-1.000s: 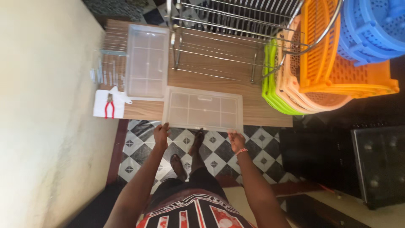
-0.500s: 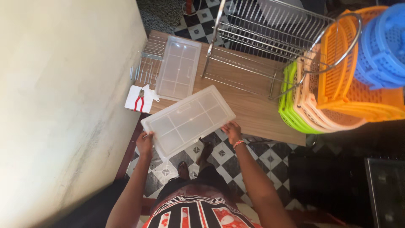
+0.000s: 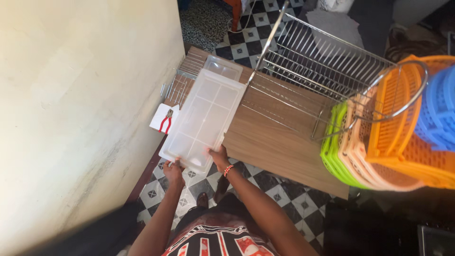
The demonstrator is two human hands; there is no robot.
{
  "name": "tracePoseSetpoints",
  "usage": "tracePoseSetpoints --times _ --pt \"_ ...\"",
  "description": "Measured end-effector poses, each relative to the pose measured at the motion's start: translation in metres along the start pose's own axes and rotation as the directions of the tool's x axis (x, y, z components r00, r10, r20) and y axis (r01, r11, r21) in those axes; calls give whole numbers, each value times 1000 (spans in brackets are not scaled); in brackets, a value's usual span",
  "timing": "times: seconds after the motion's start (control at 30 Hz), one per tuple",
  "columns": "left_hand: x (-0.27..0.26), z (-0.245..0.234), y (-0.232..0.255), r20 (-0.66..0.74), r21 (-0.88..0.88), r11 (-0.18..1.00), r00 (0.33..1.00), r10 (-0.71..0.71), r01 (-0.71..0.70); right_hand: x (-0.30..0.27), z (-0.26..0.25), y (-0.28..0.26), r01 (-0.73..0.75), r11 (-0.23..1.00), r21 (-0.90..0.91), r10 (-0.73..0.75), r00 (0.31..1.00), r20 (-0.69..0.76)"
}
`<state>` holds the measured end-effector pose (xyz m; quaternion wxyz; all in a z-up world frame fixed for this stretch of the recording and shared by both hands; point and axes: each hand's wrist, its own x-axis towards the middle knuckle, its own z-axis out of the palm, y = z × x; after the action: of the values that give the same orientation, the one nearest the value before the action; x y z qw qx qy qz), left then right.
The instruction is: The person assembles a metal dish rack by attaching wire components and a plastic tray to the frame using pliers. They place the rack on a table, position the parts, and secure them with the tool.
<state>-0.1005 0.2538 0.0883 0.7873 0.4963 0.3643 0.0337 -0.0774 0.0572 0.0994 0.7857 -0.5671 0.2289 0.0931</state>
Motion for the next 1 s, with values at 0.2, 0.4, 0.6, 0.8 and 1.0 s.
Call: tracePoseSetpoints --times 0.2,0.4,0.6,0.8,1.0 --pt "39 44 16 -46 214 960 980 195 -181 63 -31 -51 -92 995 -47 94 995 42" --pt "86 75 41 259 533 747 917 303 -397 113 -57 -85 -50 993 -109 58 996 69" --pt "129 115 41 213 649 706 958 190 -284 145 -65 -87 152 948 -280 -174 983 -53" --pt "160 136 26 233 740 577 937 262 -345 166 -60 -81 268 890 -368 -331 936 -120" --pt "191 143 7 194 757 562 936 294 -333 200 -53 -64 121 911 -395 -238 935 -262"
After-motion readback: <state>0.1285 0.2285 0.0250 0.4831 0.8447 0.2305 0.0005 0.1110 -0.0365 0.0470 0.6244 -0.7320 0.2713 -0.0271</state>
